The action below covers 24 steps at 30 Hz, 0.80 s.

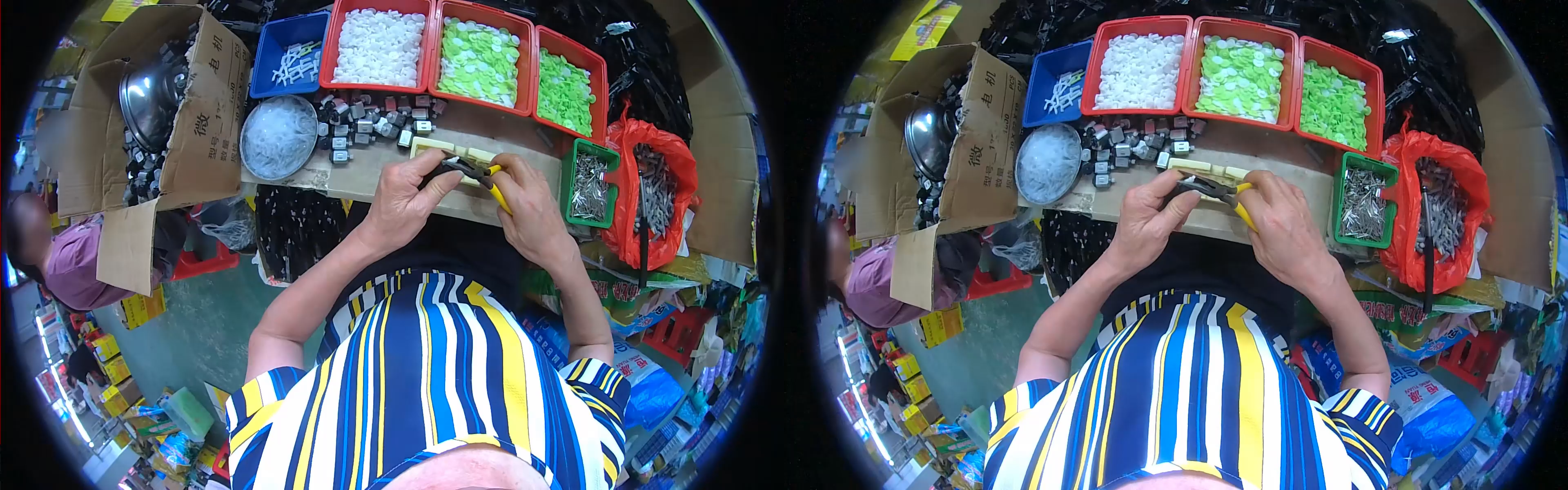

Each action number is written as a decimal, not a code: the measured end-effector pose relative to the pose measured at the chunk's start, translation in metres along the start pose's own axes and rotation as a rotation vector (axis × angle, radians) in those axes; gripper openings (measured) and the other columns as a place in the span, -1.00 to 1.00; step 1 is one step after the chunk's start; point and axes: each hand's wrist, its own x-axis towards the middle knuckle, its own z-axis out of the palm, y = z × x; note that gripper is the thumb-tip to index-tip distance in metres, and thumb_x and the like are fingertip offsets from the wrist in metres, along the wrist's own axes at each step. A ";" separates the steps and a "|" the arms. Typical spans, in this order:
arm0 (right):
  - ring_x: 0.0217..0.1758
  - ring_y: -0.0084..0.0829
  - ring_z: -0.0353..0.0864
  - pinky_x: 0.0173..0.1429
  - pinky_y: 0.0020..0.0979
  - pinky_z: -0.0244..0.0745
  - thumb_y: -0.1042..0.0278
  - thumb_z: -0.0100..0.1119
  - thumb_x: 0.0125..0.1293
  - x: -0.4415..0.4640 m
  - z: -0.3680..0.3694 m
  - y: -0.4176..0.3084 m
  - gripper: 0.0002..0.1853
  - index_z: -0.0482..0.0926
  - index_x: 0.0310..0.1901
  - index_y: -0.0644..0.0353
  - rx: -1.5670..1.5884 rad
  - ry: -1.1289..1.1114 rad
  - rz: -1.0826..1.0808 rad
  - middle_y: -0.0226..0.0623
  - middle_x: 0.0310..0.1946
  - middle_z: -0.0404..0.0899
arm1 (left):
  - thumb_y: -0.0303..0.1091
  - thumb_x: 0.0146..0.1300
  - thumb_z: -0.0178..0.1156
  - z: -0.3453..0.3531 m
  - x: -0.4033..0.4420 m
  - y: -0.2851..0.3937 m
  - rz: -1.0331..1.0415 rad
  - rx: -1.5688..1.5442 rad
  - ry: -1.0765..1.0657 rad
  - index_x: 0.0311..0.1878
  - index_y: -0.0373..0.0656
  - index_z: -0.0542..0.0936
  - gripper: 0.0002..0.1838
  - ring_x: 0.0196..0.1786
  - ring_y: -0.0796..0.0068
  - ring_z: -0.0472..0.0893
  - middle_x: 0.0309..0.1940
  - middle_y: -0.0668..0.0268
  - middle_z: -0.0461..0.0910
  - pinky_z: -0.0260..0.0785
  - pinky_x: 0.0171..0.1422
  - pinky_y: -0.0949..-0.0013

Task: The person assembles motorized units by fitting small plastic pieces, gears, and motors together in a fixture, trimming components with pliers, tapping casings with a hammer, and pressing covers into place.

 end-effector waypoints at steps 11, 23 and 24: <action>-0.16 -0.05 0.53 -0.10 -0.17 0.43 0.68 0.11 -0.11 -0.022 -0.005 -0.008 -0.77 0.46 -0.32 0.32 -0.040 -0.070 -0.077 -0.06 -0.24 0.47 | -0.27 0.43 0.13 -0.024 -0.001 0.011 -0.382 -0.483 -0.504 -0.13 -0.31 0.61 -0.75 -0.57 0.69 0.40 -0.60 0.43 0.45 0.22 -0.47 0.57; -0.05 -0.12 0.56 0.03 -0.21 0.41 0.57 0.19 -0.04 -0.023 -0.009 -0.006 -0.75 0.52 -0.24 0.27 -0.082 -0.104 -0.136 -0.12 -0.12 0.52 | -0.17 0.46 0.10 -0.029 -0.012 -0.001 -0.521 -0.765 -0.699 -0.03 -0.31 0.59 -0.66 -0.58 0.69 0.40 -0.59 0.44 0.45 0.31 -0.44 0.57; 0.00 -0.11 0.54 0.07 -0.21 0.40 0.58 0.20 -0.03 -0.019 -0.008 -0.004 -0.73 0.53 -0.21 0.26 -0.092 -0.099 -0.121 -0.12 -0.08 0.51 | -0.24 0.44 0.11 -0.036 -0.015 0.001 -0.542 -0.567 -0.595 0.00 -0.30 0.59 -0.70 -0.54 0.70 0.44 -0.57 0.44 0.47 0.35 -0.40 0.57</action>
